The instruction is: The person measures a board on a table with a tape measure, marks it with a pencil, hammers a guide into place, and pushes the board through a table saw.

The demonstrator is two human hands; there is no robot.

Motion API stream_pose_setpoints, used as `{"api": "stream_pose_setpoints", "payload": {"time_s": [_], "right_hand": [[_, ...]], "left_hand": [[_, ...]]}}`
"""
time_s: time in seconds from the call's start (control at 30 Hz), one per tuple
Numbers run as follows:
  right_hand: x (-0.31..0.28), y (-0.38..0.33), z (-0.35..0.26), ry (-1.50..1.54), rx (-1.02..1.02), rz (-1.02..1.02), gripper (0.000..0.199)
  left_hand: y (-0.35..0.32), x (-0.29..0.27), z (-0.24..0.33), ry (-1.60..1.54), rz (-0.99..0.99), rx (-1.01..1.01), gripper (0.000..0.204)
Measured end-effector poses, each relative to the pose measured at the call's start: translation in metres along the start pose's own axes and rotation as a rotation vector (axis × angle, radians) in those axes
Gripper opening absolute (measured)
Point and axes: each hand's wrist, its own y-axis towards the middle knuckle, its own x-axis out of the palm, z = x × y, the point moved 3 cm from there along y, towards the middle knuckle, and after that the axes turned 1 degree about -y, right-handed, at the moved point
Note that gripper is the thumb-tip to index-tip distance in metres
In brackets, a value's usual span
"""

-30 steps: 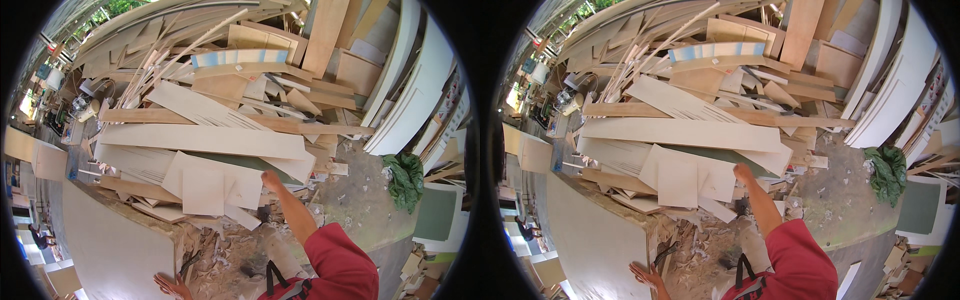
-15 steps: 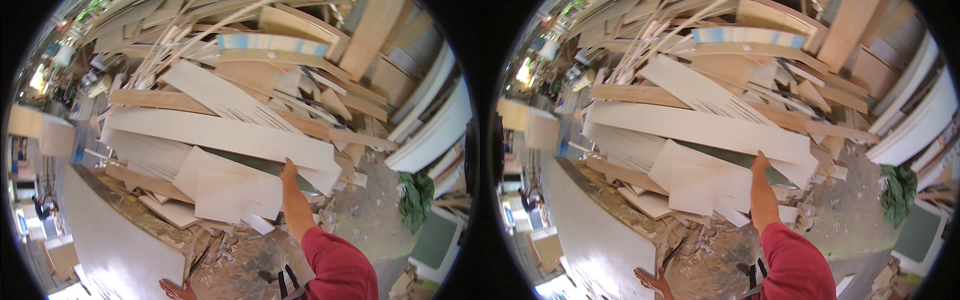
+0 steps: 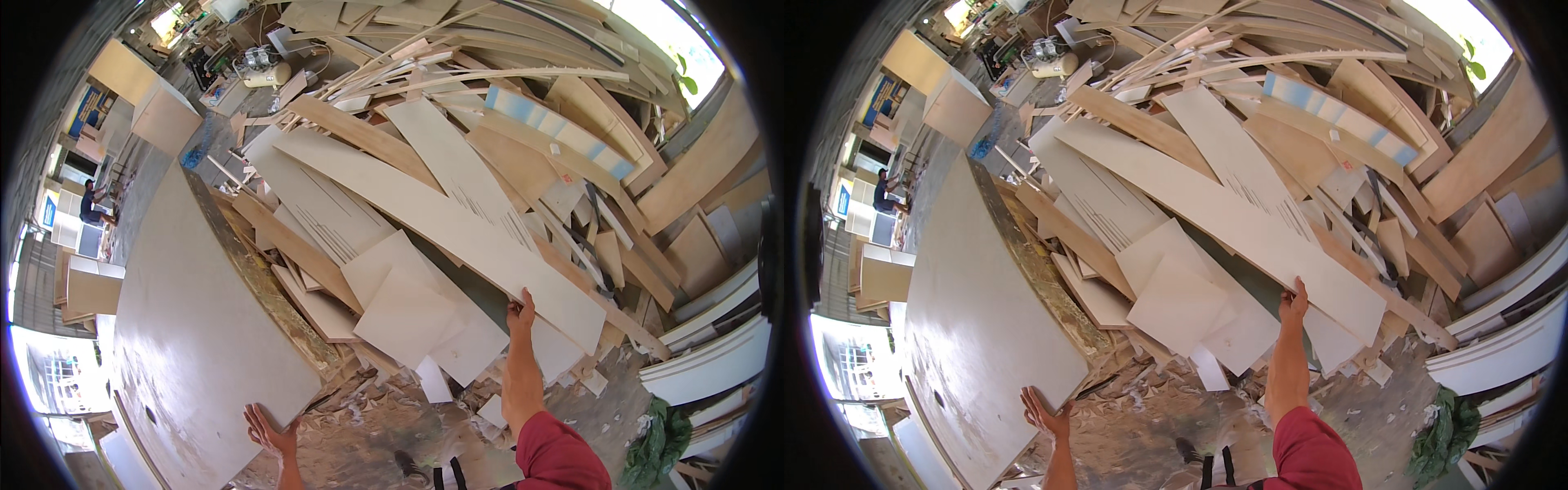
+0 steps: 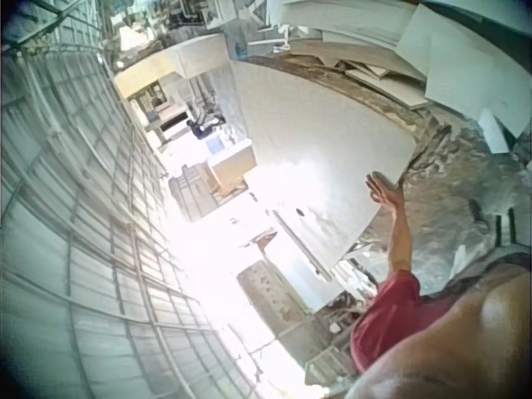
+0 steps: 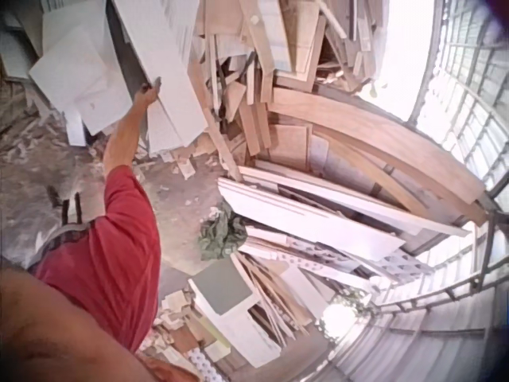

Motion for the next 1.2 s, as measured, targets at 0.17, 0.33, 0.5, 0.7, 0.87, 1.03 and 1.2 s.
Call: {"api": "stream_pose_setpoints", "payload": {"time_s": [0.17,0.33,0.5,0.7,0.87,1.03,1.2], "right_hand": [[0.029,-0.037,-0.032,-0.025,-0.013,-0.191,0.031],[0.070,-0.087,-0.056,0.133,-0.081,-0.360,0.035],[0.070,-0.181,-0.056,0.087,-0.107,-0.417,0.033],[0.056,-0.347,-0.076,-0.046,-0.128,-0.393,0.040],[0.031,-0.419,-0.105,-0.096,-0.224,-0.388,0.038],[-0.013,-0.486,-0.126,-0.189,-0.391,-0.397,0.043],[-0.059,-0.548,-0.137,-0.176,-0.470,-0.418,0.037]], "left_hand": [[0.001,-0.007,0.004,-0.071,-0.071,-0.016,0.120],[0.010,-0.024,0.013,-0.116,-0.071,-0.041,0.118],[0.010,-0.019,0.003,-0.184,-0.153,-0.074,0.115],[0.001,-0.021,-0.020,-0.202,-0.195,-0.067,0.121],[0.002,-0.021,-0.018,-0.269,-0.127,-0.081,0.126],[-0.002,-0.005,-0.016,-0.296,-0.061,-0.095,0.125],[-0.002,-0.004,-0.018,-0.302,-0.099,-0.086,0.123]]}}
